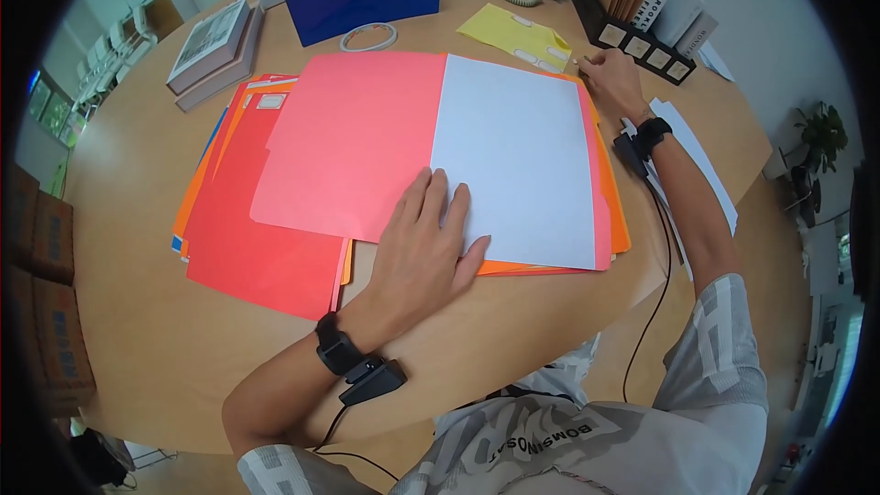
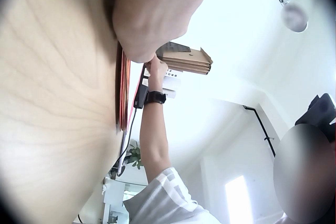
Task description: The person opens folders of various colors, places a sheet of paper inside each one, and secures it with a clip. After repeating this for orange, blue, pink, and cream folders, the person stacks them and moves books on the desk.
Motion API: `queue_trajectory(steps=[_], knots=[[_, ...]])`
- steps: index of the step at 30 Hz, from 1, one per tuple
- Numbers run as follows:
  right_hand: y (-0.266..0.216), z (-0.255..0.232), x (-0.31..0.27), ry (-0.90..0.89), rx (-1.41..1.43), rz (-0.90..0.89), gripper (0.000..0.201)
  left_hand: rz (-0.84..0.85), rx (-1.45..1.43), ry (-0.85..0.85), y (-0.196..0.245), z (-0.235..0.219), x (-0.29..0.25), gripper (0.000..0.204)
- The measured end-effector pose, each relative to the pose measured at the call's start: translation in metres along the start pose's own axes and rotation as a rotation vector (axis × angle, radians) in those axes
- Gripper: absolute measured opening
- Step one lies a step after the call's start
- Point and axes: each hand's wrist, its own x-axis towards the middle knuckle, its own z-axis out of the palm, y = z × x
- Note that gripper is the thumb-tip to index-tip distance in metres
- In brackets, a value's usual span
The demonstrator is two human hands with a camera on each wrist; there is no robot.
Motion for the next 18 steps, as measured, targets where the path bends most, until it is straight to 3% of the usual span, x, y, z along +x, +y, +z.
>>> queue_trajectory(steps=[4,6,7,9,10,12,15,18], knots=[[0.022,-0.002,-0.009,-0.065,-0.06,0.068,0.047,0.005,0.013,-0.024,0.0,-0.001,0.002,0.058],[0.014,-0.003,-0.022,0.196,-0.082,-0.073,0.047,0.006,0.012,-0.039,0.001,-0.002,0.003,0.058],[0.004,-0.009,-0.03,0.191,-0.065,-0.074,0.047,-0.003,0.008,-0.043,0.001,-0.005,0.003,0.058],[-0.018,-0.026,-0.051,0.097,0.154,-0.302,0.048,-0.004,0.012,-0.04,0.0,-0.006,0.004,0.058],[-0.032,-0.03,-0.07,0.083,0.172,-0.307,0.048,0.003,0.001,-0.037,0.0,-0.007,0.003,0.058],[-0.06,-0.033,-0.114,-0.136,0.24,-0.694,0.049,-0.031,0.011,-0.071,0.003,-0.008,0.003,0.058],[-0.074,-0.026,-0.144,-0.305,0.161,-0.789,0.055,-0.069,-0.023,-0.103,0.002,-0.018,0.001,0.059],[-0.075,-0.03,-0.139,-0.382,0.176,-0.764,0.057,-0.116,-0.076,-0.108,-0.012,-0.042,-0.001,0.061]])
